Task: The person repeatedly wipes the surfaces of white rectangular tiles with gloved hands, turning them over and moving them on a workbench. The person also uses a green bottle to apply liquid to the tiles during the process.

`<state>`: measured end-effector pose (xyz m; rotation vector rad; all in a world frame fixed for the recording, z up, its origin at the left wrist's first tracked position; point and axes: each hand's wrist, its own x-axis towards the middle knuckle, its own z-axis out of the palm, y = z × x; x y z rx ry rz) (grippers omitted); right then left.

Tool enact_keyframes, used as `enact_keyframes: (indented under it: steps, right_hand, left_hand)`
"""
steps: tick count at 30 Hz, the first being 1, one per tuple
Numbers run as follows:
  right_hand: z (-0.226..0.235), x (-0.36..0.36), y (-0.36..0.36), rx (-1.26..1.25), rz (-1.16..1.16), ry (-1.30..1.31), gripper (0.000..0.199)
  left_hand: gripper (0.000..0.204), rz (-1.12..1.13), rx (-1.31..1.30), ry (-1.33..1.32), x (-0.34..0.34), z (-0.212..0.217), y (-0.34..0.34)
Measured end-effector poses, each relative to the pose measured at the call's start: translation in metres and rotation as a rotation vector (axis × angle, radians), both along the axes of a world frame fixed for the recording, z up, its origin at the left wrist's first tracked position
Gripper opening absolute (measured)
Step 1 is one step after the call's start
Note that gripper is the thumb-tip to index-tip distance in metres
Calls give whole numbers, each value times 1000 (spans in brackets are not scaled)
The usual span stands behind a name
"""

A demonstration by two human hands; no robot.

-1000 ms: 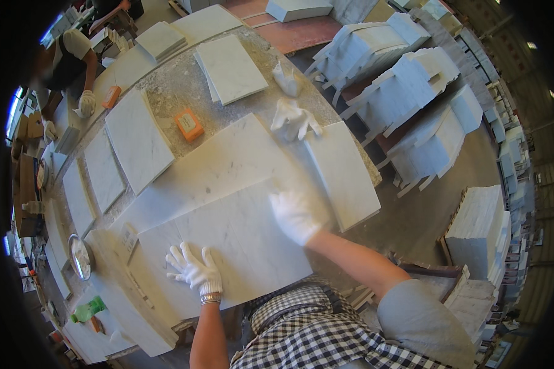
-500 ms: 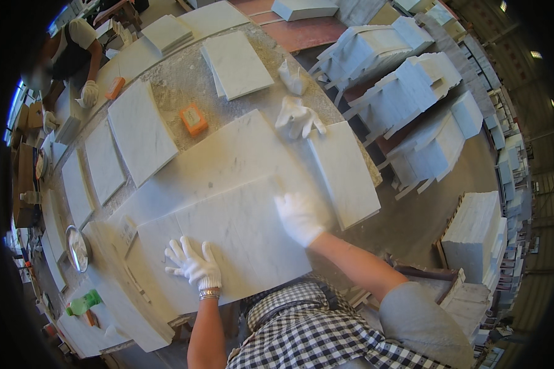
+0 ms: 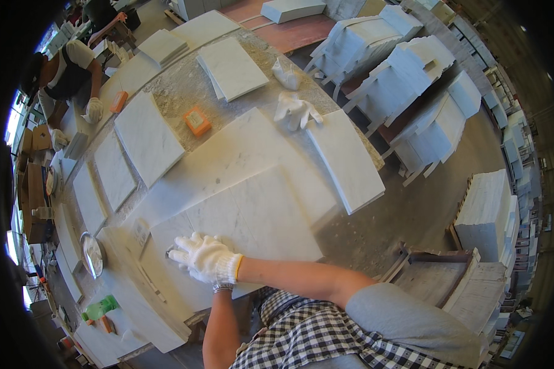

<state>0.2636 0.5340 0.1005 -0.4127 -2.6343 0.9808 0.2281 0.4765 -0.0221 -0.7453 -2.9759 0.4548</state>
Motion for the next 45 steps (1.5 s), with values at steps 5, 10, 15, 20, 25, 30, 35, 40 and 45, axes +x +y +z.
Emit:
enact_keyframes:
  steps: [5, 10, 15, 20, 25, 30, 35, 40, 45]
  right_hand:
    - [-27, 121, 5, -60, -263, -65, 42]
    - [-45, 249, 25, -48, -909, -373, 39]
    - [-73, 259, 21, -355, -1017, -368, 48]
    - [-80, 243, 41, -515, -1031, -574, 60]
    - [-57, 234, 44, -756, -827, -357, 57]
    - [-26, 232, 33, -752, -778, -193, 54]
    - [-36, 203, 18, -863, -610, -82, 50]
    - [-83, 149, -24, -922, -607, -118, 48]
    - [-81, 134, -31, -724, -563, -111, 54]
  left_hand:
    - [62, -83, 409, -277, -2, 9, -26]
    - [41, -422, 826, -431, 5, 34, -52]
    - [29, -231, 677, -1218, 44, 70, -143]
    - [47, 490, 703, -1457, 53, 63, -183]
    - [54, 720, 843, -1610, 53, 39, -186]
    - [43, 806, 1047, -1897, 53, -5, -203]
    - [44, -527, 529, -1309, 55, -34, -214]
    - [43, -790, 104, -909, 55, -22, -207]
    - [38, -801, 210, -816, 60, -9, -200]
